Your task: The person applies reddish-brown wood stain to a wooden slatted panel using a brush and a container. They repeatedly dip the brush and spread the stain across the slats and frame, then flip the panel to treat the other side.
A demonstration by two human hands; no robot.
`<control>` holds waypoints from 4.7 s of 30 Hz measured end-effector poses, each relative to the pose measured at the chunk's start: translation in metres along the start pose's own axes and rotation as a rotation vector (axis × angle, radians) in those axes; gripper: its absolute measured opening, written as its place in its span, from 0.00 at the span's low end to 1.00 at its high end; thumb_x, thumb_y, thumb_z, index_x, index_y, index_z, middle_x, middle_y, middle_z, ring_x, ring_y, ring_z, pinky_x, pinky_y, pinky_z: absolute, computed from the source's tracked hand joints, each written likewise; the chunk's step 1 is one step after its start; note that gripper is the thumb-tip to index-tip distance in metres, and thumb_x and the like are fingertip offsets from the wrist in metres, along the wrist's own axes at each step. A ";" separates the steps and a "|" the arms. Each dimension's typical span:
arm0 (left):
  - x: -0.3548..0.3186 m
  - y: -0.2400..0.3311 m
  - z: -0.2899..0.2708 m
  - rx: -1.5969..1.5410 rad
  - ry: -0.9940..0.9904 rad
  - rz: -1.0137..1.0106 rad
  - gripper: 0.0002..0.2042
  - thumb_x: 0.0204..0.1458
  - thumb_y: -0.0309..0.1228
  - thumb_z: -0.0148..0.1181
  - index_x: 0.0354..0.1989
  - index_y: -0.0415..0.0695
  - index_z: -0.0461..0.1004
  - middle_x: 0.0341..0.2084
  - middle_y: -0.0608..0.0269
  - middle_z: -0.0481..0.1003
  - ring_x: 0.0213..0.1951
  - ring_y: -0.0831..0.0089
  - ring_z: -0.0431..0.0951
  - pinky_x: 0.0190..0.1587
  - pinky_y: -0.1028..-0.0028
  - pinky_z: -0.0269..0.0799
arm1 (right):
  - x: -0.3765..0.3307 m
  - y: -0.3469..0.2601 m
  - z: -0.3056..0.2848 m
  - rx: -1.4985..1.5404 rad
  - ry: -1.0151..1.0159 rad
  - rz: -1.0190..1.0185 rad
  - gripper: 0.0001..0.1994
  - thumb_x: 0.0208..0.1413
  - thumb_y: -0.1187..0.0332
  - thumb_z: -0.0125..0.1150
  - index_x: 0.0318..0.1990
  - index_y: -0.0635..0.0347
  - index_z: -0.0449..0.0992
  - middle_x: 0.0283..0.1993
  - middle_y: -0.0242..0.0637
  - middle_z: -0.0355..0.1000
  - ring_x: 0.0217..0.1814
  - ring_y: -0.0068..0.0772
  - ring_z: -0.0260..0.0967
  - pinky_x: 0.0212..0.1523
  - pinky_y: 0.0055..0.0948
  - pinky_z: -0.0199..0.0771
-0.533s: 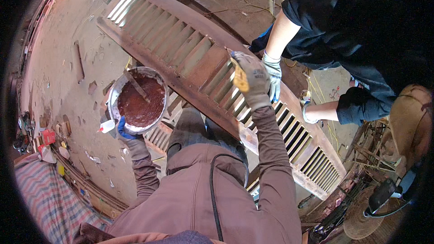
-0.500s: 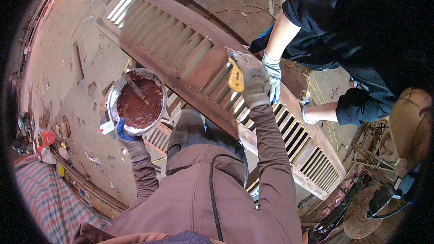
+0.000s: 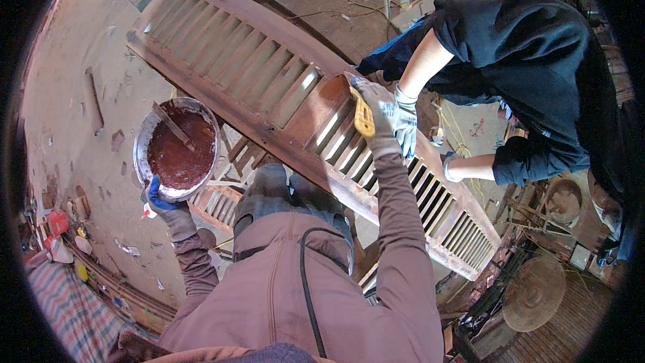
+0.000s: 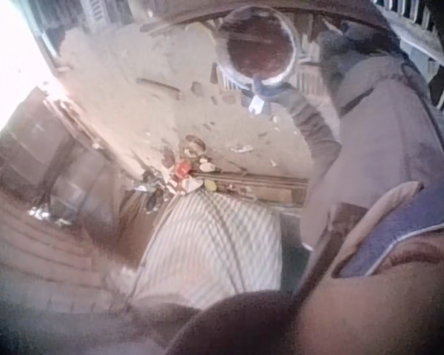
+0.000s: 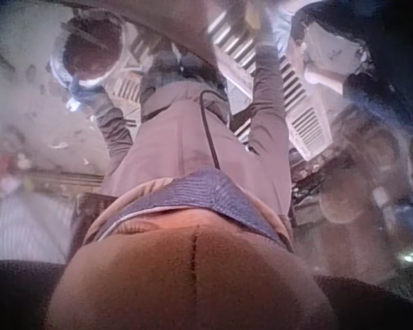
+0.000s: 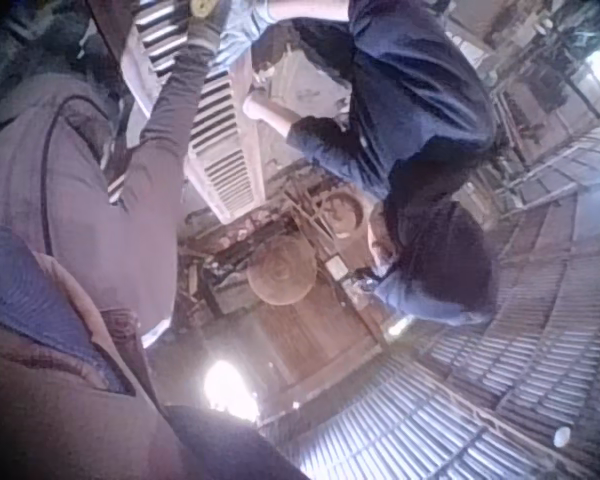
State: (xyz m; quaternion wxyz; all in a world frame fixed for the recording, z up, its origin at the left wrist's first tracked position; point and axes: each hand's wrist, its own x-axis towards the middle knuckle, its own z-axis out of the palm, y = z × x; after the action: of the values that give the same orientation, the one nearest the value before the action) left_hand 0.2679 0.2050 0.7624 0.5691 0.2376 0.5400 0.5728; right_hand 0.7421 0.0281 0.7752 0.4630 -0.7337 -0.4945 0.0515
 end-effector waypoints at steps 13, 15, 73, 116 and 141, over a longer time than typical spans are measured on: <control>0.016 -0.003 -0.010 0.095 0.003 0.099 0.10 0.53 0.31 0.61 0.41 0.39 0.78 0.42 0.54 0.79 0.45 0.61 0.79 0.54 0.61 0.75 | 0.042 -0.003 0.005 -0.393 -0.226 -0.330 0.14 0.54 0.68 0.56 0.47 0.56 0.81 0.46 0.38 0.81 0.50 0.41 0.78 0.52 0.35 0.77; 0.020 -0.001 -0.016 0.055 -0.020 0.045 0.10 0.53 0.31 0.61 0.41 0.39 0.78 0.43 0.52 0.79 0.45 0.60 0.80 0.53 0.61 0.76 | 0.034 0.007 0.013 -0.511 -0.268 -0.316 0.15 0.56 0.66 0.54 0.50 0.48 0.81 0.49 0.32 0.80 0.53 0.36 0.77 0.53 0.37 0.73; 0.030 -0.033 -0.075 -0.064 0.177 -0.139 0.28 0.51 0.32 0.59 0.61 0.36 0.66 0.56 0.47 0.74 0.55 0.52 0.76 0.60 0.53 0.72 | 0.207 -0.046 0.091 -0.571 -1.185 0.241 0.18 0.54 0.61 0.65 0.46 0.66 0.79 0.41 0.51 0.79 0.48 0.43 0.79 0.47 0.38 0.77; 0.042 -0.032 -0.081 0.011 0.035 -0.039 0.09 0.54 0.31 0.60 0.42 0.41 0.77 0.43 0.56 0.76 0.47 0.62 0.78 0.55 0.61 0.75 | -0.098 -0.108 0.092 -0.733 -0.253 -0.180 0.17 0.54 0.62 0.62 0.51 0.51 0.79 0.53 0.34 0.78 0.53 0.37 0.76 0.53 0.37 0.74; 0.036 -0.012 -0.055 -0.064 -0.057 -0.078 0.09 0.53 0.31 0.60 0.39 0.41 0.76 0.43 0.53 0.77 0.47 0.60 0.79 0.55 0.59 0.75 | -0.094 -0.131 0.092 -0.721 -0.218 -0.142 0.17 0.56 0.58 0.60 0.50 0.52 0.79 0.54 0.32 0.77 0.54 0.33 0.75 0.50 0.36 0.72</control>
State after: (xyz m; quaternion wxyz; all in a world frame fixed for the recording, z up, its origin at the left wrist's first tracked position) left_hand 0.2147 0.2161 0.7226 0.6136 0.2143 0.5137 0.5601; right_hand 0.5567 0.0242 0.7827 0.1225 -0.8037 -0.5767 -0.0803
